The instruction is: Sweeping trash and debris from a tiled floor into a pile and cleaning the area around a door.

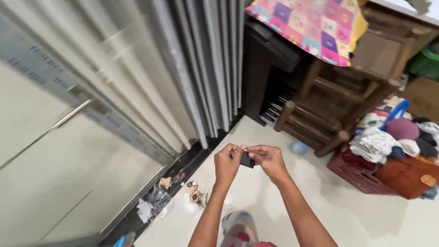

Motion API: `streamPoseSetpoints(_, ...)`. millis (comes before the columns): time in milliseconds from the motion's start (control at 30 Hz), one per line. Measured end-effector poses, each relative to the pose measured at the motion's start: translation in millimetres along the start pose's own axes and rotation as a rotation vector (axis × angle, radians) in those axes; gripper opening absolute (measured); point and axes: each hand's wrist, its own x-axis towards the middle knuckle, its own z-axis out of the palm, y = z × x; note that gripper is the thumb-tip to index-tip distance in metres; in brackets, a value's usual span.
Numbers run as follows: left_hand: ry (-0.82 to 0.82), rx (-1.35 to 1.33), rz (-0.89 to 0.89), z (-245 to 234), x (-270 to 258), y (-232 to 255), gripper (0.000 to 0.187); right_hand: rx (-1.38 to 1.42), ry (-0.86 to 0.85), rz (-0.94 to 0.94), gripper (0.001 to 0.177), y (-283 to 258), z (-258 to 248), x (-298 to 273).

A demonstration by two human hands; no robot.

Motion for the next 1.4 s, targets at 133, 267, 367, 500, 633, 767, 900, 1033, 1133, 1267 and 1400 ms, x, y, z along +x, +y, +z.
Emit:
streamPoseSetpoints(133,-0.071,-0.021,-0.039,71,53,4,0.041,0.003,0.119,-0.001,0.025,-14,-67,47)
streamPoseSetpoints(267,-0.157,-0.060,-0.058,154,125,-5,0.053,-0.018,0.202,0.018,0.028,-18,-136,119)
streamPoseSetpoints(367,-0.230,-0.053,-0.101,221,179,-8,0.052,0.023,0.250,0.034,0.026,-14,-188,177)
streamPoseSetpoints(500,-0.311,-0.137,-0.181,308,258,-14,0.040,0.125,0.333,0.042,0.023,-39,-247,247)
streamPoseSetpoints(633,-0.327,-0.163,-0.166,384,297,-36,0.031,0.147,0.375,0.069,0.025,-44,-309,295)
streamPoseSetpoints(767,-0.385,-0.273,-0.190,455,328,-59,0.020,0.236,0.530,0.007,0.025,-31,-385,355)
streamPoseSetpoints(900,-0.404,-0.228,-0.186,529,345,-62,0.021,0.313,0.745,-0.009,0.018,4,-492,415)
streamPoseSetpoints(1033,-0.356,-0.208,-0.237,608,354,-59,0.024,0.318,0.796,0.041,0.017,58,-602,475)
streamPoseSetpoints(1133,-0.269,-0.145,-0.225,659,351,-64,0.024,0.305,0.796,0.099,0.019,105,-658,509)
streamPoseSetpoints(1267,-0.208,-0.086,-0.268,678,346,-50,0.025,0.376,0.776,0.139,0.029,135,-670,537)
streamPoseSetpoints(1400,-0.109,-0.114,-0.397,654,336,-55,0.029,0.141,0.823,0.097,0.042,93,-610,527)
